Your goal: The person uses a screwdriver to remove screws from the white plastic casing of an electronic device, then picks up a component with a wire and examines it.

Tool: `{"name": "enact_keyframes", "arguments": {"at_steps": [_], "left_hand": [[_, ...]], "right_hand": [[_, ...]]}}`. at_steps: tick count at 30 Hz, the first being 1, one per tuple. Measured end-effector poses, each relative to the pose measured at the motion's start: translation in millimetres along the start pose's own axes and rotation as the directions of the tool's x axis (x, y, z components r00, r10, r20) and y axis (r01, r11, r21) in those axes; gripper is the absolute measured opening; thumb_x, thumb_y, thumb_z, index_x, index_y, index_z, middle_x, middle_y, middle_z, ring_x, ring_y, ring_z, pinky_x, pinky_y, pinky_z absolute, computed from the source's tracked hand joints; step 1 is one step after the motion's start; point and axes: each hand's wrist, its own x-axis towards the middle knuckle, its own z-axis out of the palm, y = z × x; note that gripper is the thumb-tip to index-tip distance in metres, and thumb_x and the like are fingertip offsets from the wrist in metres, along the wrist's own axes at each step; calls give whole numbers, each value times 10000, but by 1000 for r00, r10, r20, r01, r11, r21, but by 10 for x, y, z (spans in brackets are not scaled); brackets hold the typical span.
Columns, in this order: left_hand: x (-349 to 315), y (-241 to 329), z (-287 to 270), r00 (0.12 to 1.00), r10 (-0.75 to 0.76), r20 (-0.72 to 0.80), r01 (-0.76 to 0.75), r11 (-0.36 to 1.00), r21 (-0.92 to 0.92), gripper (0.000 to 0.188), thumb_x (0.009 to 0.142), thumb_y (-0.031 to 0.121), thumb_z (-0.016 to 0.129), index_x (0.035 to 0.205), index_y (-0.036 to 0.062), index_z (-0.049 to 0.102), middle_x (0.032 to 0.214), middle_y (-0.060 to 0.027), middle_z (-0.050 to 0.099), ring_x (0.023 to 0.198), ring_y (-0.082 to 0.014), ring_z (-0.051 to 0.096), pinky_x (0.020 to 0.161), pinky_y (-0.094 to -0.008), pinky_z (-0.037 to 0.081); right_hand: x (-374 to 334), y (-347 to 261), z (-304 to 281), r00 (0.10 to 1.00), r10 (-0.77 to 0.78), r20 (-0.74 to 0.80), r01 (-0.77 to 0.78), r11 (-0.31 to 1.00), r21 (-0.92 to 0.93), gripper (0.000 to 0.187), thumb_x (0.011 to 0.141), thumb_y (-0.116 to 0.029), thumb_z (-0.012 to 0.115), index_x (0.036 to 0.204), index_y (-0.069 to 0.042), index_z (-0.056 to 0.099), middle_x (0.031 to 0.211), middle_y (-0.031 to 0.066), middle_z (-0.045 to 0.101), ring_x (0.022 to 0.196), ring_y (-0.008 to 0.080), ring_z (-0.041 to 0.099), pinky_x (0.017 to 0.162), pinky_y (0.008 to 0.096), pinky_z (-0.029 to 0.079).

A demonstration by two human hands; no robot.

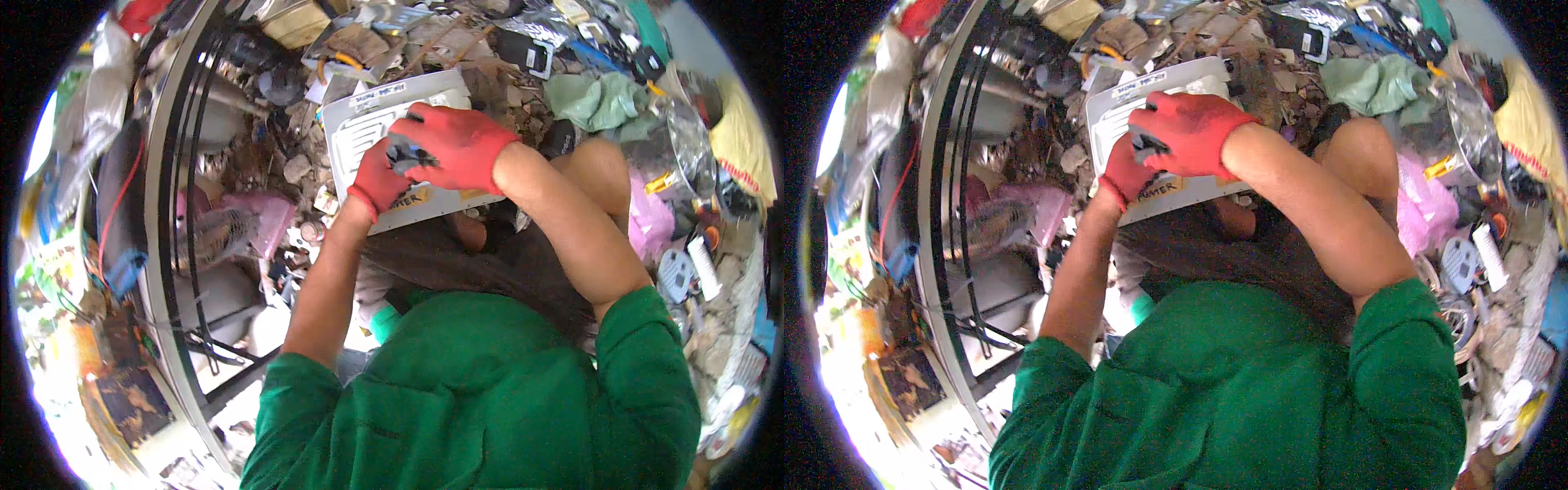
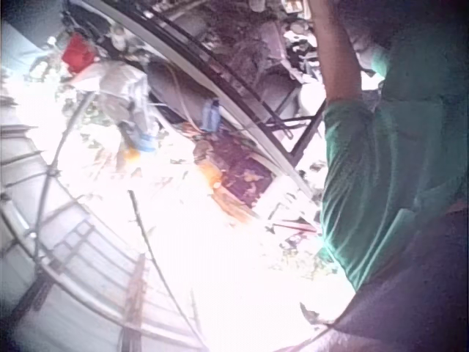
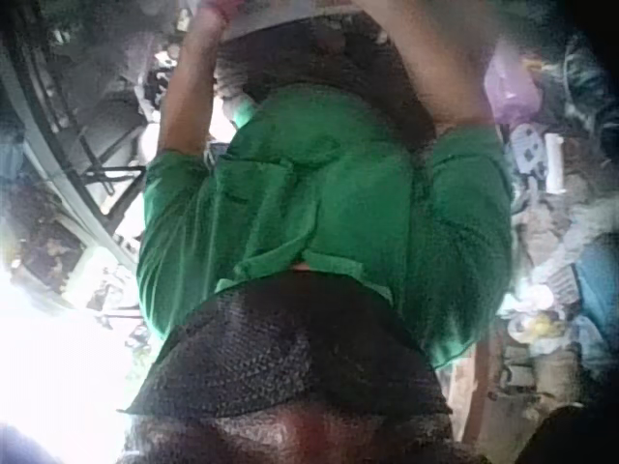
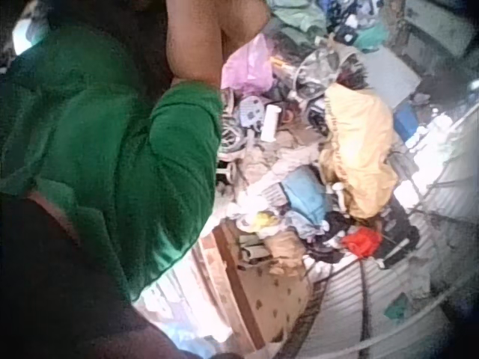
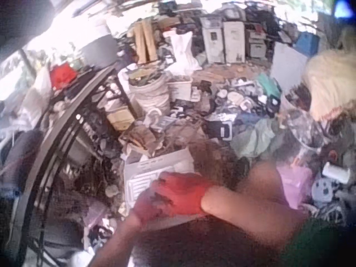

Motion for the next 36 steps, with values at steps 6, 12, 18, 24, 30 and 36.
{"name": "enact_keyframes", "arguments": {"at_steps": [6, 12, 18, 24, 30, 36], "left_hand": [[33, 164, 238, 998, -42, -42, 41, 998, -43, 273, 810, 190, 732, 1030, 52, 648, 992, -99, 701, 959, -223, 663, 851, -349, 510], [-30, 1, 159, 996, -34, -82, 50, 977, 206, 285, 779, 181, 733, 1031, 66, 667, 993, -115, 706, 917, -235, 676, 795, -348, 517], [26, 121, 138, 993, -111, 44, 103, 984, 145, 338, 783, 177, 740, 1088, 63, 651, 1027, -125, 701, 907, -238, 669, 775, -342, 513], [-138, -265, 156, 966, -19, -258, 47, 994, 103, 333, 782, 104, 731, 1091, 29, 633, 1013, -103, 702, 937, -212, 663, 835, -334, 511], [-65, 77, 195, 997, -23, -68, 23, 1000, 0, 325, 803, 141, 714, 1098, 36, 627, 1014, -113, 694, 936, -220, 664, 815, -340, 512], [-184, 81, 214, 982, 91, -165, 15, 833, 554, 482, 736, 266, 766, 1163, 90, 628, 1250, -153, 584, 1230, -373, 479, 1062, -480, 342]], "right_hand": [[-24, 210, 18, 992, -65, 110, 63, 998, 19, 442, 798, -248, 690, 1189, -100, 548, 1114, 136, 578, 997, 354, 614, 818, 450, 519], [-91, 116, 31, 994, -91, 62, 89, 995, 44, 446, 791, -218, 691, 1189, -95, 531, 1117, 142, 578, 991, 357, 617, 839, 452, 513], [-44, 198, -54, 987, -60, 147, 49, 996, 78, 451, 796, -234, 683, 1197, -96, 528, 1110, 161, 578, 1009, 370, 608, 865, 452, 502], [-16, 120, -42, 990, -125, 71, 112, 980, 165, 471, 800, -201, 654, 1245, -99, 539, 1141, 169, 572, 1060, 370, 591, 908, 426, 489], [24, 238, -28, 988, -132, 86, 113, 975, 190, 463, 796, -150, 599, 1255, -99, 571, 1168, 158, 583, 1054, 361, 597, 921, 413, 486], [-4, 283, -19, 991, -133, -30, 136, 950, 283, 485, 776, -101, 556, 1260, -91, 570, 1178, 162, 599, 1067, 355, 595, 940, 416, 477]]}}
